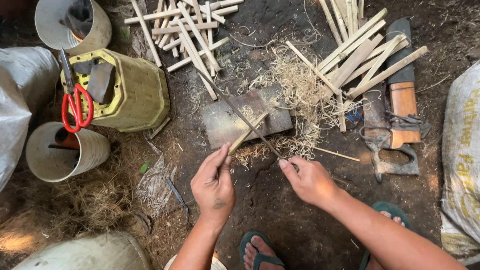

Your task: The person uses a metal file to sharpen the ends of small wooden sticks. They hold each stick against a wooden block and file the tip, then place the finished stick into a pile. The process is repeated for multiple sticks.

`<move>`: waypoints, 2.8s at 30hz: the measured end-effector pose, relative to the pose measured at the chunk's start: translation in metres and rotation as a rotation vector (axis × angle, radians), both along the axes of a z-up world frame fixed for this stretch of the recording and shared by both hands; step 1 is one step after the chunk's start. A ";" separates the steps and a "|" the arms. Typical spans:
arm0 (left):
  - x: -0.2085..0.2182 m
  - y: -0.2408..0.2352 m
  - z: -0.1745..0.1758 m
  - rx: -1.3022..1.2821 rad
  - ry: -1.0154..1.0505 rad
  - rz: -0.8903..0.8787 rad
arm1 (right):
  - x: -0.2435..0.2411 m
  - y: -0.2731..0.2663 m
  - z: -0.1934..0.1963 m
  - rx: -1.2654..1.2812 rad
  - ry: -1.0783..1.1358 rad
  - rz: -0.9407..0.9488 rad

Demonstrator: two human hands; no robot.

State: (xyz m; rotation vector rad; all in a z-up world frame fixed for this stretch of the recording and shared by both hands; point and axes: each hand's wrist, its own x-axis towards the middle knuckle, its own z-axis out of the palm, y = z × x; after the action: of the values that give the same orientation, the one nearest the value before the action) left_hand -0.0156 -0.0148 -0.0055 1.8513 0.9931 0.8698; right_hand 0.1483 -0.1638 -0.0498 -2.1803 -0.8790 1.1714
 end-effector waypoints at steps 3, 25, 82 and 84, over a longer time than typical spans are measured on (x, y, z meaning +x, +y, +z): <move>0.002 -0.001 -0.005 0.010 -0.001 0.011 | -0.008 -0.001 -0.001 0.114 0.036 0.041; -0.008 0.001 -0.002 0.017 0.029 -0.016 | -0.003 0.003 0.006 -0.036 -0.073 -0.036; 0.005 0.001 0.013 0.318 0.106 -0.080 | 0.028 -0.024 -0.069 -0.168 0.297 -0.289; 0.011 0.000 0.010 0.255 0.061 -0.067 | 0.023 -0.025 -0.066 -0.164 0.236 -0.254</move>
State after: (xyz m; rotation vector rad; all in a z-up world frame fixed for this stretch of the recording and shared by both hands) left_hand -0.0050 -0.0150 0.0040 2.1243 0.8835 0.9395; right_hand 0.1716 -0.1887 -0.1158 -2.1463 -0.4063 1.3738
